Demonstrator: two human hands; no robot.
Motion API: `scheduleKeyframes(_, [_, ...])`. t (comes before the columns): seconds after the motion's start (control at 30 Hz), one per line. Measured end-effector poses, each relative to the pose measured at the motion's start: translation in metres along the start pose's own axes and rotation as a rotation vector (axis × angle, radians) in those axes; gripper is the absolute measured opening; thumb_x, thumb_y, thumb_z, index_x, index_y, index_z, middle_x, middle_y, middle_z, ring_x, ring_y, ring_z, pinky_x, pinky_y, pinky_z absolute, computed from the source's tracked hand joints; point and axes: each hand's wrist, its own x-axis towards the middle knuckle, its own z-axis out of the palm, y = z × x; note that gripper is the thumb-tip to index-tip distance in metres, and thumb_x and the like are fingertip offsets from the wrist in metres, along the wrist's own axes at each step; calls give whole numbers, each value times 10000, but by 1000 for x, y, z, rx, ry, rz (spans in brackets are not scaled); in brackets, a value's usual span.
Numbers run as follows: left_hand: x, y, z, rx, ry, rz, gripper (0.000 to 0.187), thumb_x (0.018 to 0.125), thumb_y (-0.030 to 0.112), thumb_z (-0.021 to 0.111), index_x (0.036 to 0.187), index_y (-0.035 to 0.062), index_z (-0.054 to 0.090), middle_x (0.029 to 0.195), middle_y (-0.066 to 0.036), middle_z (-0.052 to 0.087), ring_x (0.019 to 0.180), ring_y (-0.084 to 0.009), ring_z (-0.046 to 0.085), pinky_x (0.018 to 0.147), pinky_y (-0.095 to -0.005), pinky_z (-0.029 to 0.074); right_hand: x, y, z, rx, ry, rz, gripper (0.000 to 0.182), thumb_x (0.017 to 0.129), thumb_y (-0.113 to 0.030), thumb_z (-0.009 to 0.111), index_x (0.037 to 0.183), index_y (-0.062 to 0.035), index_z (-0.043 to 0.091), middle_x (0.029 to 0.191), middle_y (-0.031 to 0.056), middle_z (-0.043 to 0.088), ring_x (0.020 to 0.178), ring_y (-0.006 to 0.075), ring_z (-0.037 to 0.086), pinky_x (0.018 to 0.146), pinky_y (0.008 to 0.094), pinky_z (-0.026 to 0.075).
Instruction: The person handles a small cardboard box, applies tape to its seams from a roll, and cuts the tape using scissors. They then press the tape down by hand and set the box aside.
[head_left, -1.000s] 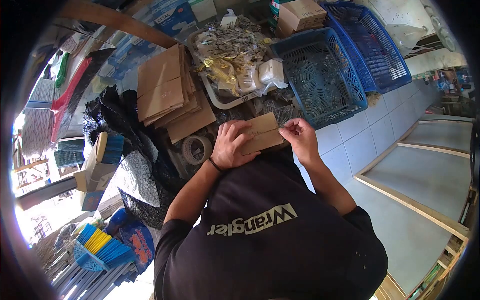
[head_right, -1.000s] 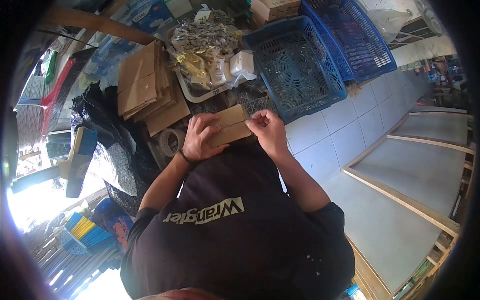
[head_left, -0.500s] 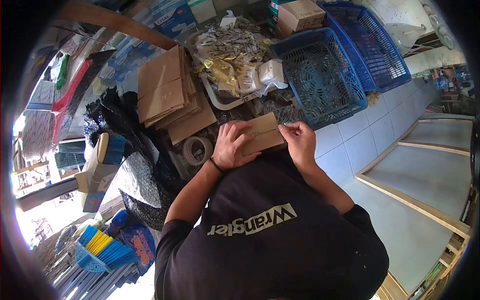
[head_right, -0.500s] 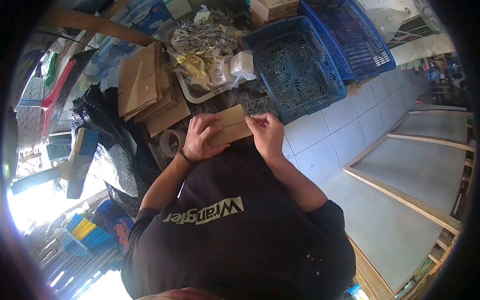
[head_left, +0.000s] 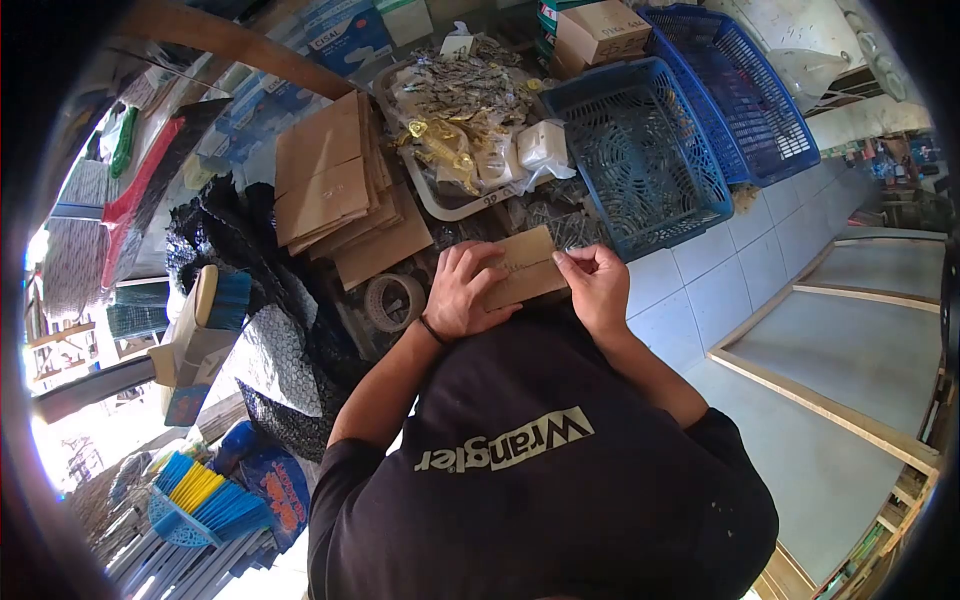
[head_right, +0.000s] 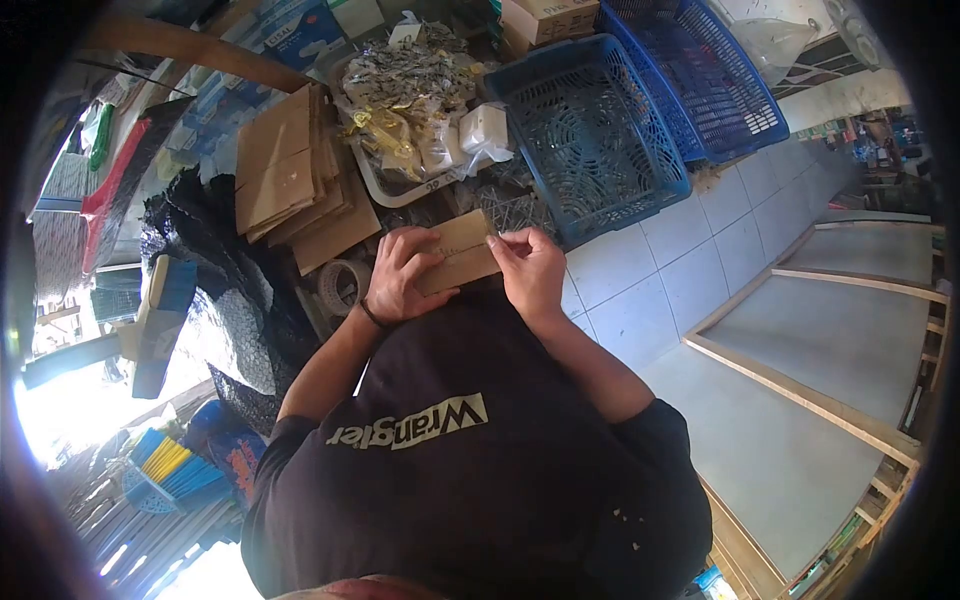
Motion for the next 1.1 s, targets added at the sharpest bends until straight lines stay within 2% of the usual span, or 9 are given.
scheduleKeyframes(0.17, [1, 0, 0, 3, 0, 2, 562, 529, 240, 862, 987, 95, 570, 1200, -119, 523, 1080, -349, 498, 908, -473, 423, -3, -6, 2, -56, 22, -20, 161, 813, -101, 742, 818, 20, 635, 701, 40, 644, 623, 65, 563, 579, 225, 457])
scheduleKeyframes(0.37, [0, -1, 1, 3, 0, 8, 570, 525, 240, 864, 989, 97, 565, 1204, -117, 519, 1080, -350, 499, 906, -477, 423, -7, -6, 5, -135, 77, -107, 170, 809, -102, 746, 827, 20, 629, 692, 52, 649, 607, 73, 572, 561, 239, 456])
scheduleKeyframes(0.47, [1, 0, 2, 4, -3, 10, 574, 524, 242, 865, 992, 97, 564, 1202, -118, 519, 1079, -350, 499, 903, -478, 424, -9, -10, 10, -110, 125, -155, 173, 774, -110, 766, 802, -8, 629, 679, 86, 646, 576, 142, 605, 535, 287, 457])
scheduleKeyframes(0.67, [1, 1, 5, 4, 2, 5, 543, 558, 279, 841, 1006, 133, 570, 1199, -80, 514, 1102, -324, 490, 910, -460, 394, -8, -4, 12, -243, 185, -311, 164, 731, -70, 761, 743, -36, 601, 725, 97, 637, 634, 268, 603, 560, 363, 457])
scheduleKeyframes(0.77, [1, 2, 5, 3, 6, 4, 537, 557, 280, 841, 1000, 132, 575, 1194, -80, 517, 1100, -324, 493, 910, -459, 394, -8, -4, 11, -329, 206, -383, 183, 720, -87, 763, 721, -71, 580, 719, 54, 632, 668, 269, 589, 613, 394, 433])
scheduleKeyframes(0.97, [-2, 2, 4, 9, -6, 10, 572, 540, 248, 859, 1017, 117, 572, 1196, -101, 527, 1085, -330, 510, 895, -462, 428, -11, 3, 14, -512, 220, -395, 206, 721, -161, 769, 761, -140, 568, 754, -49, 622, 778, 220, 573, 712, 395, 370])
scheduleKeyframes(1.1, [-2, 3, 4, -1, -9, 18, 574, 538, 249, 863, 1014, 118, 570, 1191, -103, 527, 1081, -329, 512, 893, -458, 423, -15, -3, 14, -585, 263, -382, 220, 724, -187, 775, 794, -137, 572, 760, -46, 623, 785, 214, 568, 710, 391, 362])
